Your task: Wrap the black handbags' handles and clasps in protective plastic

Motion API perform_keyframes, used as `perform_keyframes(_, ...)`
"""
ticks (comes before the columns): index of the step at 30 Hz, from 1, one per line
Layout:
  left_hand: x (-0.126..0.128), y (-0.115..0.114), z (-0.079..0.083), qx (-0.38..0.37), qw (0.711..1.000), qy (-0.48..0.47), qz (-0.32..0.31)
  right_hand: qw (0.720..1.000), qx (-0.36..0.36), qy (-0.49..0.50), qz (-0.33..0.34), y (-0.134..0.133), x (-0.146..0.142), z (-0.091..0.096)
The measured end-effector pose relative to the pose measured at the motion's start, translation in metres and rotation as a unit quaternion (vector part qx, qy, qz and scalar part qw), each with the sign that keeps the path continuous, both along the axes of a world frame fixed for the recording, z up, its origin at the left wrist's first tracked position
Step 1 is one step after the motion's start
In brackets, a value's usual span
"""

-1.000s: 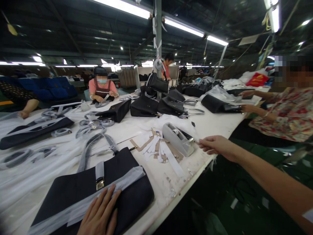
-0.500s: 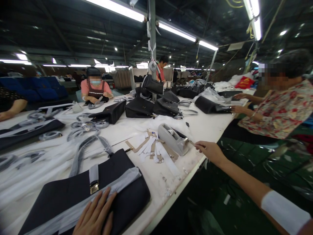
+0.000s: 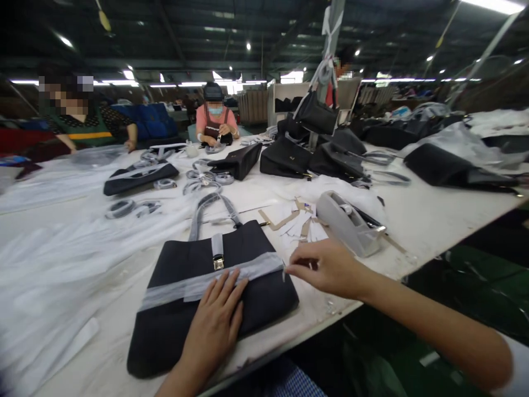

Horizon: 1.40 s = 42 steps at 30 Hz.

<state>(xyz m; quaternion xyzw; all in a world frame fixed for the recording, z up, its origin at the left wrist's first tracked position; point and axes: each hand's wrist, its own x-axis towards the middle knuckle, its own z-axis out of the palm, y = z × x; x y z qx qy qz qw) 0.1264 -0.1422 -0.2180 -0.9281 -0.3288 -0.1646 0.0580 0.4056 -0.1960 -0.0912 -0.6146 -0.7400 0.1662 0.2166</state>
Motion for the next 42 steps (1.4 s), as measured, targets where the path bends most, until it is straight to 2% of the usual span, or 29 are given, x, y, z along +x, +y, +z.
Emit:
perform_keyframes(3, 0.001, -0.001, 0.001, -0.025, 1.0, -0.019, 0.003, 0.999, -0.048, -0.014, 0.017, 0.039, -0.037, -0.009)
perform_keyframes(5, 0.001, -0.001, 0.001, -0.038, 0.999, -0.038, 0.004, 0.994, -0.077, -0.082, 0.005, 0.059, -0.048, -0.019)
perform_keyframes(7, 0.002, 0.0, 0.0, -0.047, 0.998, -0.052, 0.004, 0.976, -0.118, -0.183, -0.011, 0.074, -0.053, -0.027)
perform_keyframes(10, 0.002, -0.001, -0.001, -0.054, 0.997, -0.062, 0.004, 0.946, -0.158, -0.284, -0.022, 0.086, -0.06, -0.03)
perform_keyframes(14, 0.001, -0.001, -0.001, -0.06, 0.996, -0.07, 0.005, 0.931, -0.174, -0.318, -0.022, 0.092, -0.068, -0.024)
perform_keyframes(17, 0.001, -0.001, -0.001, -0.06, 0.996, -0.073, 0.003, 0.927, -0.191, -0.321, -0.033, 0.095, -0.063, -0.02)
perform_keyframes(25, 0.002, 0.0, -0.002, -0.048, 0.996, -0.069, 0.003, 0.95, -0.244, -0.193, -0.021, 0.09, -0.019, -0.026)
perform_keyframes(30, 0.001, 0.001, -0.001, -0.034, 0.997, -0.067, -0.003, 0.953, -0.283, -0.097, -0.039, 0.088, 0.008, -0.034)
perform_keyframes(34, 0.0, 0.0, -0.004, 0.0, 0.997, -0.072, 0.0, 0.956, -0.293, -0.004, -0.01, 0.079, 0.017, -0.045)
perform_keyframes(36, 0.002, 0.0, -0.013, 0.027, 0.996, -0.082, 0.005, 0.955, -0.291, 0.064, -0.01, 0.07, 0.022, -0.059)
perform_keyframes(39, 0.006, 0.009, -0.033, 0.079, 0.992, -0.1, -0.003, 0.927, -0.32, 0.193, -0.039, 0.07, 0.04, -0.094)
perform_keyframes(40, 0.007, 0.013, -0.037, 0.095, 0.99, -0.102, -0.004, 0.908, -0.361, 0.209, -0.034, 0.074, 0.046, -0.105)
perform_keyframes(42, 0.008, 0.016, -0.038, 0.103, 0.99, -0.097, -0.004, 0.897, -0.382, 0.223, -0.02, 0.081, 0.053, -0.117)
